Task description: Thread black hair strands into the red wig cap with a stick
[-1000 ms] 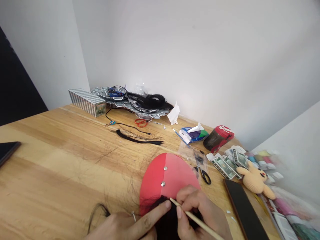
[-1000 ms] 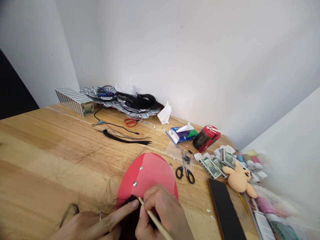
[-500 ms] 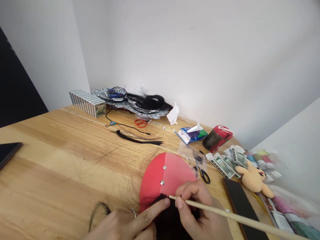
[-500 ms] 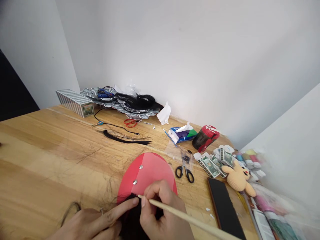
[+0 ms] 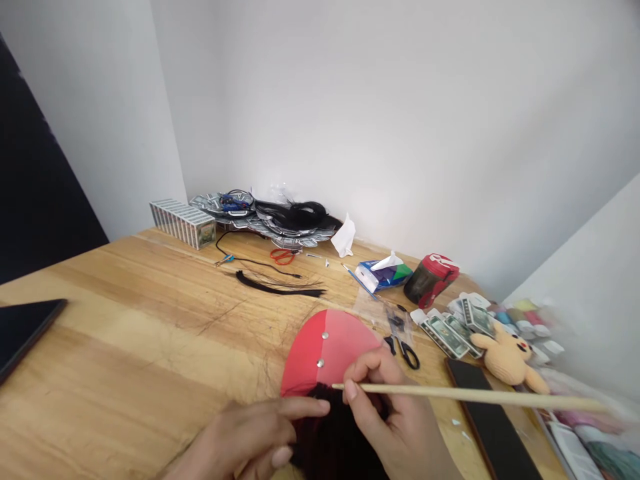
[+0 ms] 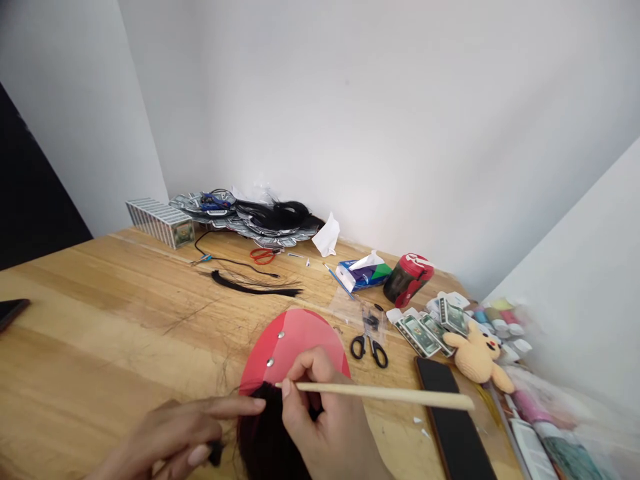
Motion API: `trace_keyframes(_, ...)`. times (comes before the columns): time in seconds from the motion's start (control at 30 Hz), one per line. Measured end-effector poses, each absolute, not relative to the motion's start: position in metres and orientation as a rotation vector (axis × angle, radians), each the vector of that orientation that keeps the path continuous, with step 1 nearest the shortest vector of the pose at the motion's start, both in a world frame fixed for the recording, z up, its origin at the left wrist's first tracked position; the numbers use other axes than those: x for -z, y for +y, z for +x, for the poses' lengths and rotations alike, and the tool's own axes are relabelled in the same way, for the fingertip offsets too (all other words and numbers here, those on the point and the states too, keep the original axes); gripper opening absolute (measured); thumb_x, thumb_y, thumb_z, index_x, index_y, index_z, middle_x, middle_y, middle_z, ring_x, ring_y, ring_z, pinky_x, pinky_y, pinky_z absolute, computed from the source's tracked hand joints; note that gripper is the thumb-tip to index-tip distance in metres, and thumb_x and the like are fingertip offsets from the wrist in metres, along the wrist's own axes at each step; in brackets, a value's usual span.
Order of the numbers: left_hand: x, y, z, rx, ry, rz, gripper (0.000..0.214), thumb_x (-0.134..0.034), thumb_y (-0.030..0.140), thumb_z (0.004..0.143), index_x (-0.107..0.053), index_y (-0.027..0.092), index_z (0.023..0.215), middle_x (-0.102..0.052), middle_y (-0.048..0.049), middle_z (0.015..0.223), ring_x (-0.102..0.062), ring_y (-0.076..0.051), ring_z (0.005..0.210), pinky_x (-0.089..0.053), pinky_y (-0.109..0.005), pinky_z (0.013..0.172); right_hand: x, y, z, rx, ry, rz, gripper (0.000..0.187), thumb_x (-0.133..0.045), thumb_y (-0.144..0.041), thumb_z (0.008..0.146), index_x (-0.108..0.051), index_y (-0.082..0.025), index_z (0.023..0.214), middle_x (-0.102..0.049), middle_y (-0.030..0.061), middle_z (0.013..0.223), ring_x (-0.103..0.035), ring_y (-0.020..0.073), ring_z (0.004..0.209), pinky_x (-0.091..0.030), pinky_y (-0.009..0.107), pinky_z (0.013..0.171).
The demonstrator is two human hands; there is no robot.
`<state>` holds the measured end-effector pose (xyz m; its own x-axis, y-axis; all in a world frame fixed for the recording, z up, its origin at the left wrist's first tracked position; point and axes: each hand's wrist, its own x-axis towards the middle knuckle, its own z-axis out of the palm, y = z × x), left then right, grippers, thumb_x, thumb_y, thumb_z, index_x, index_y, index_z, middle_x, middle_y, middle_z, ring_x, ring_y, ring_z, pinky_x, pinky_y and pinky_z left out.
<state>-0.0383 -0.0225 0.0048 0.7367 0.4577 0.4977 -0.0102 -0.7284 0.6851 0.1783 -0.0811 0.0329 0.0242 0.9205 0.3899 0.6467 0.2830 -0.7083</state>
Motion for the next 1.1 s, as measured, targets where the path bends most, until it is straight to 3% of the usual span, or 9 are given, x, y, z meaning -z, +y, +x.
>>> trace_keyframes(0.07,-0.010,-0.022,-0.036,-0.832,0.400,2.033,0.031,-0.035,0.033,0.106,-0.064,0.024,0.097,-0.074,-0.0027,0.092,-0.070,-0.014,0.082,-0.052,-0.017,0.075,-0.033,-0.080,0.178,-0.453,-1.693,-1.439,0.013,-0.046,-0.022,0.093,-0.052,-0.024,0.081,-0.055,-0.0044,0.069,-0.055,0.0112,0.057,-0.044,0.019,0.052)
trace_keyframes(0.17,-0.021,-0.022,-0.029,-0.654,0.557,1.908,0.045,-0.036,0.046,0.103,-0.053,0.020,0.071,-0.058,0.0008,0.068,-0.057,-0.013,0.066,-0.045,-0.019,0.064,-0.029,-0.079,0.180,-0.477,-1.672,-1.418,0.014,-0.047,-0.024,0.094,-0.052,-0.023,0.081,-0.056,-0.0038,0.070,-0.055,0.0118,0.060,-0.043,0.020,0.054)
trace_keyframes(0.27,-0.031,-0.020,-0.018,-0.517,0.631,1.892,0.044,-0.038,0.053,0.099,-0.044,0.020,0.069,-0.047,0.0024,0.068,-0.047,-0.014,0.067,-0.039,-0.022,0.062,-0.025,-0.078,0.181,-0.506,-1.649,-1.397,0.018,-0.047,-0.028,0.096,-0.051,-0.023,0.079,-0.056,-0.0028,0.071,-0.055,0.0131,0.063,-0.043,0.022,0.058)
trace_keyframes(0.43,-0.042,-0.006,-0.005,-0.315,0.703,2.008,0.035,-0.036,0.044,0.095,-0.040,0.021,0.069,-0.038,0.0041,0.068,-0.038,-0.014,0.065,-0.033,-0.023,0.059,-0.030,-0.076,0.182,-0.565,-1.610,-1.375,0.020,-0.047,-0.029,0.095,-0.053,-0.022,0.077,-0.057,-0.0023,0.070,-0.056,0.0147,0.065,-0.043,0.025,0.061)
trace_keyframes(0.6,-0.052,0.002,-0.001,-0.238,0.733,2.127,0.033,-0.038,0.039,0.093,-0.037,0.021,0.066,-0.037,0.0044,0.065,-0.038,-0.014,0.063,-0.031,-0.022,0.057,-0.035,-0.075,0.183,-0.589,-1.610,-1.389,0.021,-0.047,-0.030,0.094,-0.053,-0.022,0.075,-0.057,-0.0017,0.069,-0.055,0.0155,0.065,-0.042,0.026,0.061)
trace_keyframes(0.8,-0.056,0.003,0.001,-0.227,0.752,2.232,0.029,-0.039,0.031,0.092,-0.047,0.020,0.066,-0.040,0.0047,0.062,-0.041,-0.013,0.061,-0.030,-0.021,0.055,-0.028,-0.074,0.183,-0.638,-1.582,-1.379,0.022,-0.046,-0.033,0.096,-0.051,-0.022,0.077,-0.055,-0.0025,0.071,-0.055,0.0156,0.067,-0.041,0.027,0.063)
trace_keyframes(1.1,-0.059,0.002,0.005,-0.183,0.786,2.510,0.031,-0.043,0.022,0.093,-0.071,0.020,0.082,-0.066,-0.0009,0.067,-0.056,-0.016,0.059,-0.032,-0.023,0.053,-0.037,-0.073,0.181,-0.677,-1.574,-1.365,0.021,-0.047,-0.032,0.094,-0.050,-0.022,0.076,-0.056,-0.0020,0.068,-0.058,0.0167,0.067,-0.043,0.027,0.062)
